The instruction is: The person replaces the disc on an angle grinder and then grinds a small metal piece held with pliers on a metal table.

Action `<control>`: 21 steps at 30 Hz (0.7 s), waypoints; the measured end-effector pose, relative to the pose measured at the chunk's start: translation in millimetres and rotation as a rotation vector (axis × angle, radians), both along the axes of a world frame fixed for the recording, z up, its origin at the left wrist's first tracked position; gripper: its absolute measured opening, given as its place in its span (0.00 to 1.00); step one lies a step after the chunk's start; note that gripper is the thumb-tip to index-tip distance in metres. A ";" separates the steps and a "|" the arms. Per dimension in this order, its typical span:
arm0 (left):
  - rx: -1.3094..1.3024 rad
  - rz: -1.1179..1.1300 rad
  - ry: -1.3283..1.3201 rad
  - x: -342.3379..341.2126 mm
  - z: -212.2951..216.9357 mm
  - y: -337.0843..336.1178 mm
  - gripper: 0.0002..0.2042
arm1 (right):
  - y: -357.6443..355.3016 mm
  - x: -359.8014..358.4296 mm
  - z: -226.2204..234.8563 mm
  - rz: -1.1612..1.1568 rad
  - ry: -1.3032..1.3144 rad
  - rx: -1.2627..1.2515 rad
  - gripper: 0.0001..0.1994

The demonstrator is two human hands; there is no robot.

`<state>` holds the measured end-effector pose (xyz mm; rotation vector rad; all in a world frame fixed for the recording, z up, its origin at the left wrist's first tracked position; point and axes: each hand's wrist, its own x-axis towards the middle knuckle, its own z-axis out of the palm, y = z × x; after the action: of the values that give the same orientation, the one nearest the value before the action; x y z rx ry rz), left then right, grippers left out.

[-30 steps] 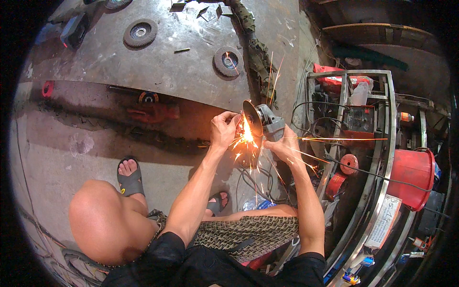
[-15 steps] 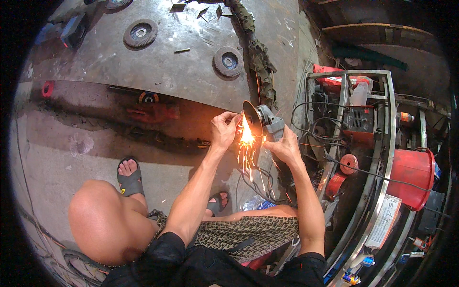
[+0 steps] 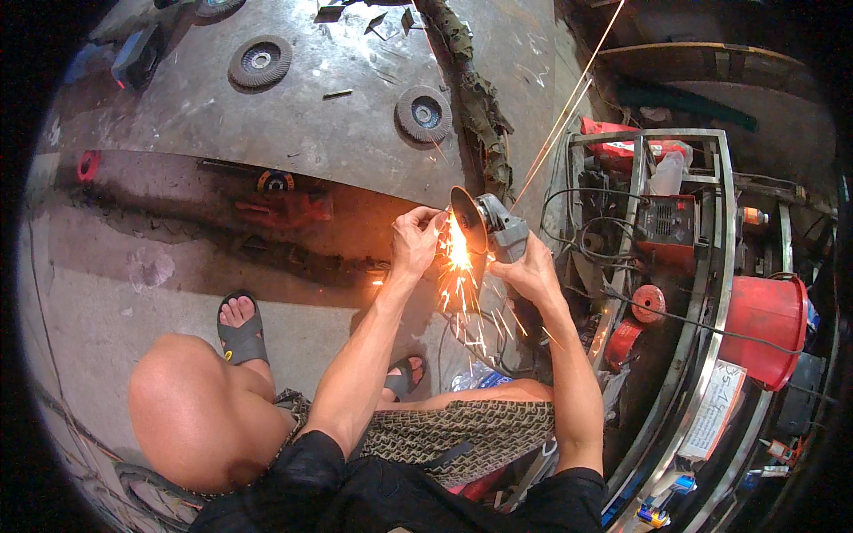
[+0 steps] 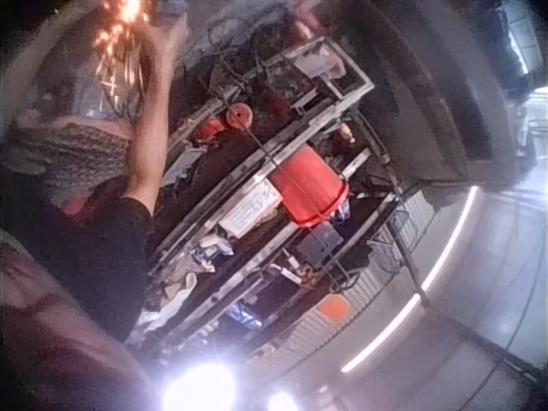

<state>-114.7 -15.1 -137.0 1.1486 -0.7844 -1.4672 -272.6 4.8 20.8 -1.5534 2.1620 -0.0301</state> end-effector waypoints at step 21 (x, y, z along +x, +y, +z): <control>-0.007 0.001 0.065 -5.2 -10.2 1.0 0.09 | -0.9 -2.9 0.0 0.038 0.003 -0.007 0.31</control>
<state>-119.9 -14.1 -147.2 1.0906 -0.7431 -1.4923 -275.5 3.9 20.8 -1.5993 2.1361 -0.0228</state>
